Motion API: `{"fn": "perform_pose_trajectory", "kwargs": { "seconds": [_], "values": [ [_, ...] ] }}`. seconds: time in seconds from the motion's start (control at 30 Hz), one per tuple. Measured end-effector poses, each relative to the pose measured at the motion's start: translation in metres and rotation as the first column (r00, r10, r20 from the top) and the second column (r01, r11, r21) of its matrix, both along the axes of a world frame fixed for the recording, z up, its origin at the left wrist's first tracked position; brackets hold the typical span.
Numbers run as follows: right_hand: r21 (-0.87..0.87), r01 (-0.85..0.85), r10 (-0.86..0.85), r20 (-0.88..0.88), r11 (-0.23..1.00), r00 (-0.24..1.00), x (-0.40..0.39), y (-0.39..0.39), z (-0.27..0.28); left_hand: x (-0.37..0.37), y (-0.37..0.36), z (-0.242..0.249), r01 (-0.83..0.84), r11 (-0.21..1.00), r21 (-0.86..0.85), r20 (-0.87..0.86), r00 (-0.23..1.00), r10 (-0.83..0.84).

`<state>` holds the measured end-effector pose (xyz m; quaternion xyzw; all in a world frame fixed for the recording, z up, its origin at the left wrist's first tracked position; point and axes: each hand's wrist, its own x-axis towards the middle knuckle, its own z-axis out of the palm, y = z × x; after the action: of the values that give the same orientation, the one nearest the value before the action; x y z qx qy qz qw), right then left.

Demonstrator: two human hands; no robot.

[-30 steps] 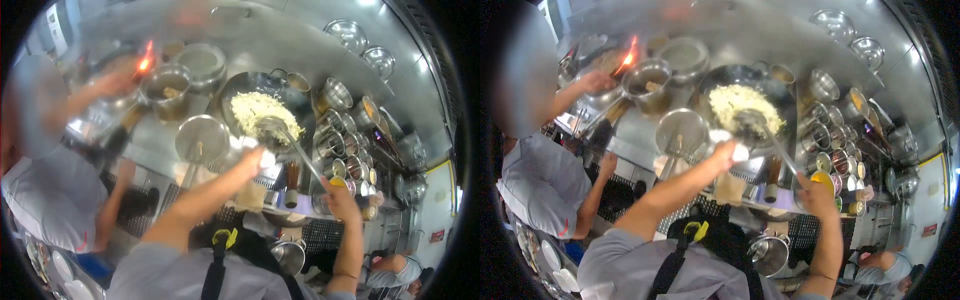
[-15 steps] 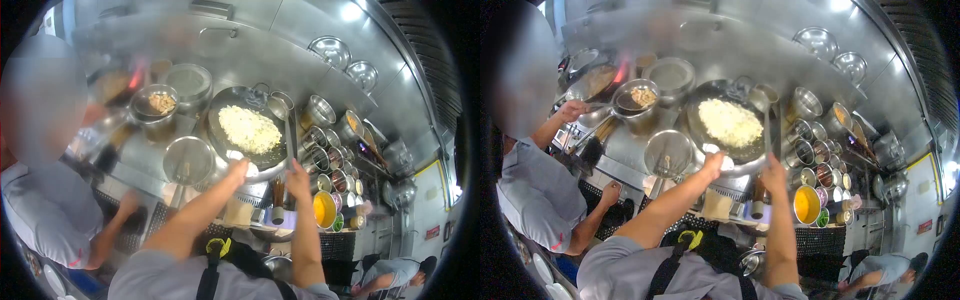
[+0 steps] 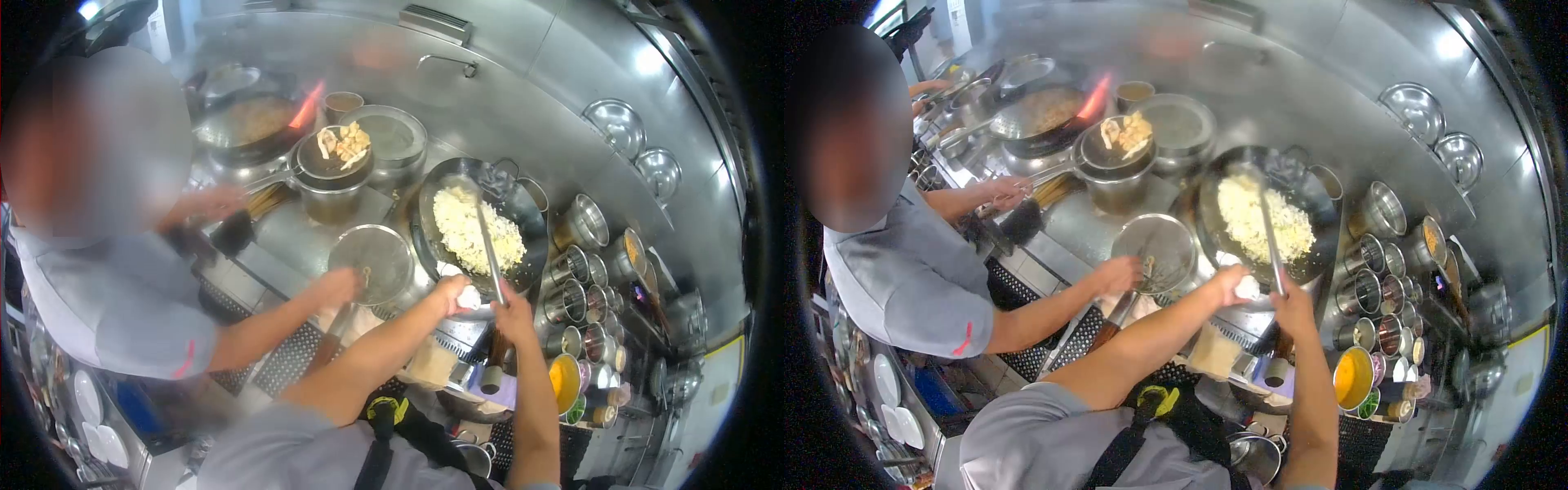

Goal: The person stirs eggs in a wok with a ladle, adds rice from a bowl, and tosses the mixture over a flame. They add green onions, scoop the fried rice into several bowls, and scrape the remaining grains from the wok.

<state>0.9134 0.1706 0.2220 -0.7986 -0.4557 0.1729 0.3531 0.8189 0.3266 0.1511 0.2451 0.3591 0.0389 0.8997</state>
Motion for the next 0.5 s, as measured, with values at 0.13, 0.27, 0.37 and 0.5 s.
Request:
{"fn": "perform_pose_trajectory", "kwargs": {
  "seconds": [0.13, 0.27, 0.37, 0.5],
  "values": [
    [-0.326, -0.039, 0.199, 0.473, 0.945, 0.858, -0.014, -0.094, 0.036, 0.015, 0.003, -0.023, -0.014, 0.999, 0.052, -0.001, 1.000, 0.014],
    [-0.391, 0.190, 0.080, 0.580, 0.900, 0.811, -0.043, -0.124, 0.065, 0.035, 0.003, -0.047, -0.022, 0.996, 0.091, -0.021, 0.999, 0.024],
    [-0.142, 0.059, 0.002, 0.400, 0.988, 0.917, -0.075, -0.165, 0.098, 0.005, -0.022, -0.026, -0.201, 0.979, 0.043, 0.119, 0.974, 0.195],
    [-0.443, 0.177, -0.235, -0.079, 0.879, 0.969, -0.090, -0.240, 0.194, -0.053, -0.037, 0.084, -0.081, 0.996, 0.042, 0.036, 0.996, 0.080]
  ]
}}
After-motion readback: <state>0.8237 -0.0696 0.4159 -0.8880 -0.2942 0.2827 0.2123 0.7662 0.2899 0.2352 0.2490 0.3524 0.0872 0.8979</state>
